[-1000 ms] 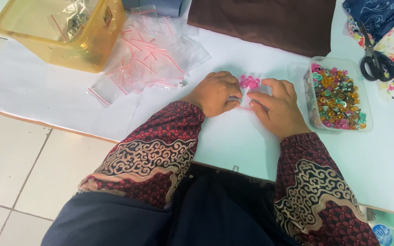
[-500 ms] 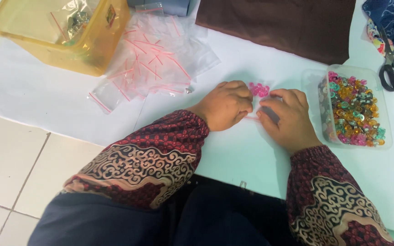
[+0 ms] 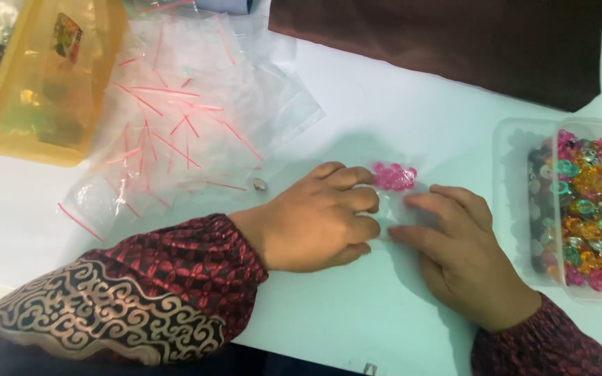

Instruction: Sorting small plastic beads by color and placing them into small plastic zip-lock bags on a work table.

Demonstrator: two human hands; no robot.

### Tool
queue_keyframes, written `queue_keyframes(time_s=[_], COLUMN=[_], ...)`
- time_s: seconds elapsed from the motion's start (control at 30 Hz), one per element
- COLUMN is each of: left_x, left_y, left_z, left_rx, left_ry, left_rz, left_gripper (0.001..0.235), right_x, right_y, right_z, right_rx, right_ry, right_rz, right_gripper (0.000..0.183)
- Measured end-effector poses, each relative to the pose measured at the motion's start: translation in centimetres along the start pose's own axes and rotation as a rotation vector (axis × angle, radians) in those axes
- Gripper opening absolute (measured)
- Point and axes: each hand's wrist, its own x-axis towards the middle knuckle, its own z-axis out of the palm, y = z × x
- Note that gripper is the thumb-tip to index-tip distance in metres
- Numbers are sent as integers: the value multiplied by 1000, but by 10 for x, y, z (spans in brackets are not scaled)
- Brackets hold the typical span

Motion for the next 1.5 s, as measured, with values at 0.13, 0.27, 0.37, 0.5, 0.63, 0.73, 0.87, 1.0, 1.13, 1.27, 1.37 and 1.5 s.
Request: queue_keyframes(time_s=[0.13, 0.27, 0.37, 0.5, 0.63, 0.73, 0.87, 1.0, 1.13, 1.27, 1.37, 1.5], left_x=[-2, 0, 1, -1, -3, -2, 1, 8, 4, -14, -40, -99], left_y=[6, 14, 20, 30, 32, 28, 18, 9, 13, 27, 44, 84], left_z=[-6, -7, -8, -3, 15, 23, 37, 46, 15, 2, -12, -36], left_rx=[43, 182, 244, 371, 389, 369, 190, 264, 174, 193, 255, 180], left_ry=[-21, 108, 145, 196, 226, 251, 139, 58, -45, -52, 143, 291], left_rz=[7, 105, 157, 168, 140, 108, 53, 88, 10, -100, -118, -178], left_gripper=[21, 15, 24, 27, 20, 10, 7, 16, 8, 14, 9, 7], right_x=[-3, 3, 4, -2, -9, -15, -16, -19, -20, -25, -30, -28], right_y=[-1, -9, -13, -11, -10, -6, -2, -7, -10, -46, -56, -61], right_z=[-1, -4, -7, -2, 4, 12, 21, 25, 27, 28, 35, 53], right_rx=[-6, -44, -78, -117, -154, -149, -120, -148, -151, -133, -68, 19], right_ry=[-7, -40, -61, -51, -30, -38, 66, 124, 149, 204, 231, 167], right_rz=[-2, -69, -112, -97, -137, -130, -154, -99, -36, 143, 177, -21], right_gripper=[28, 24, 26, 24, 22, 25, 18, 15, 12, 7, 12, 38])
